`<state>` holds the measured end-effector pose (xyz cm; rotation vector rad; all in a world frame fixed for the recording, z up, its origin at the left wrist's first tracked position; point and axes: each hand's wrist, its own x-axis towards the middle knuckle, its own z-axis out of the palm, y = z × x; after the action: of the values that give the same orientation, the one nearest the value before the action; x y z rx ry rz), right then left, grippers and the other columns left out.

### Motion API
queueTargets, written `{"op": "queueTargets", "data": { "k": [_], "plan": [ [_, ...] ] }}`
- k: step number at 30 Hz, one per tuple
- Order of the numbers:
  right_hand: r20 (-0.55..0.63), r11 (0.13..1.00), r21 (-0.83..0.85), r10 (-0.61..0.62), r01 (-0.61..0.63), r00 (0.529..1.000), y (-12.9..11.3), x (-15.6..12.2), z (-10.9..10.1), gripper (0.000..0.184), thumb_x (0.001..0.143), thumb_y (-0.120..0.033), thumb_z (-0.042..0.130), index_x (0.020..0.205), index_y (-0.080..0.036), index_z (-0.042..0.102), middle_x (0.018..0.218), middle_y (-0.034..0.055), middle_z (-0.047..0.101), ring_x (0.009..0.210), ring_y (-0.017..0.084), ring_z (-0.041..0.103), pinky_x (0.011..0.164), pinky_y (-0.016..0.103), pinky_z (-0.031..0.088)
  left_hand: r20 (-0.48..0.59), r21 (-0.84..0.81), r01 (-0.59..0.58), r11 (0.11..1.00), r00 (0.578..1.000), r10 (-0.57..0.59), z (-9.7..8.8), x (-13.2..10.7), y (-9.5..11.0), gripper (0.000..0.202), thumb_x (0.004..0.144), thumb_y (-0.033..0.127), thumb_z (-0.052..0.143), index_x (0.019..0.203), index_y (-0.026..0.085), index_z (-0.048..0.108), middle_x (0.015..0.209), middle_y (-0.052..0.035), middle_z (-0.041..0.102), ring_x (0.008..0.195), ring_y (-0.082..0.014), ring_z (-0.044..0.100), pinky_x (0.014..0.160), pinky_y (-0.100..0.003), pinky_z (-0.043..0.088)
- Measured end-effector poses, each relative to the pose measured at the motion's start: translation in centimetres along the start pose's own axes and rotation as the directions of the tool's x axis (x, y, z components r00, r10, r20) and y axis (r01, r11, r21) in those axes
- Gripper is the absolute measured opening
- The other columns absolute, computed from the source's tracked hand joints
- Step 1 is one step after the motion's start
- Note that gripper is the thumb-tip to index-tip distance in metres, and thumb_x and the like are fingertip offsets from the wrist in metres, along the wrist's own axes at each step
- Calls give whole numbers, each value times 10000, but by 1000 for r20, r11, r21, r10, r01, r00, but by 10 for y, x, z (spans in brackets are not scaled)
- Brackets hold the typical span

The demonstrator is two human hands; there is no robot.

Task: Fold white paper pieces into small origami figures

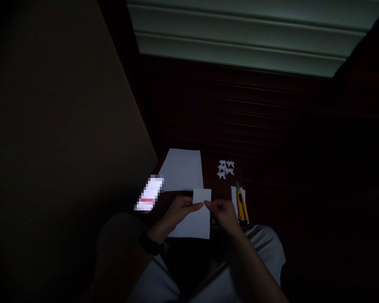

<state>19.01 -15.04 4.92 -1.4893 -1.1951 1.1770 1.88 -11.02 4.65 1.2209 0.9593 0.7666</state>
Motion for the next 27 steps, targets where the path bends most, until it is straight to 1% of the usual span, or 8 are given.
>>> {"op": "queueTargets", "data": {
  "k": [4, 8, 11, 13, 16, 21, 26, 27],
  "plan": [
    [59, 1000, -18, 7, -6, 998, 5, 2, 1, 398, 720, -501, 565, 540, -145, 564, 368, -37, 453, 310, 67, 352, 324, 189, 207, 14, 14, -38, 999, 999, 38, -2, 1, -1, 356, 662, 442, 635, 770, 107, 689, 729, -68, 683, 648, -190, 611, 548, -242, 432],
    [-14, 999, -46, -8, 7, 1000, 11, 3, 3, 387, 714, -495, 574, 550, -145, 567, 372, -46, 431, 301, 61, 334, 307, 183, 192, -21, 44, -28, 999, 999, 29, -2, 1, -1, 365, 654, 460, 634, 708, 103, 684, 690, -65, 677, 622, -185, 605, 530, -236, 425],
    [23, 999, -48, -15, 16, 1000, 13, 2, 4, 404, 729, -495, 556, 525, -146, 548, 378, -43, 434, 309, 63, 348, 313, 181, 207, -49, 19, -17, 1000, 999, 17, -1, 2, 0, 360, 652, 458, 638, 716, 107, 683, 692, -64, 679, 616, -181, 606, 536, -237, 430],
    [15, 998, -63, -25, 26, 1000, 14, 3, 5, 422, 726, -497, 558, 490, -149, 522, 357, -48, 410, 306, 59, 329, 316, 181, 202, -43, -8, -7, 1000, 999, 6, -1, 2, 1, 361, 656, 456, 636, 732, 106, 682, 698, -68, 679, 614, -179, 607, 540, -240, 433],
    [-50, 997, -78, -22, 18, 999, 14, 4, 4, 422, 714, -505, 567, 488, -151, 522, 341, -51, 401, 295, 58, 314, 312, 185, 194, -4, -20, 14, 1000, 1000, -14, -3, 3, 1, 371, 656, 451, 639, 759, 97, 680, 718, -80, 679, 622, -181, 608, 543, -243, 433],
    [-4, 999, -52, -1, 1, 1000, 16, 7, 4, 427, 717, -517, 554, 502, -148, 540, 343, -43, 414, 294, 60, 325, 313, 185, 199, -7, -19, 42, 999, 999, -43, -4, 3, -2, 379, 646, 451, 646, 747, 87, 676, 704, -83, 673, 605, -176, 599, 536, -242, 424],
    [-115, 998, -55, -20, 13, 993, 19, 8, 7, 415, 676, -518, 595, 507, -142, 548, 385, -35, 432, 331, 58, 318, 320, 186, 210, -18, -87, 58, 995, 998, -60, -1, 1, 2, 377, 625, 464, 658, 733, 103, 675, 685, -71, 668, 578, -164, 591, 512, -232, 414],
    [-113, 999, -47, -13, 8, 994, 19, 8, 7, 413, 676, -519, 594, 511, -143, 548, 387, -36, 428, 331, 59, 320, 318, 187, 208, -18, -101, 60, 993, 998, -62, -1, 1, 3, 374, 621, 464, 661, 730, 107, 675, 680, -67, 667, 571, -160, 588, 511, -230, 414]
  ]
}}
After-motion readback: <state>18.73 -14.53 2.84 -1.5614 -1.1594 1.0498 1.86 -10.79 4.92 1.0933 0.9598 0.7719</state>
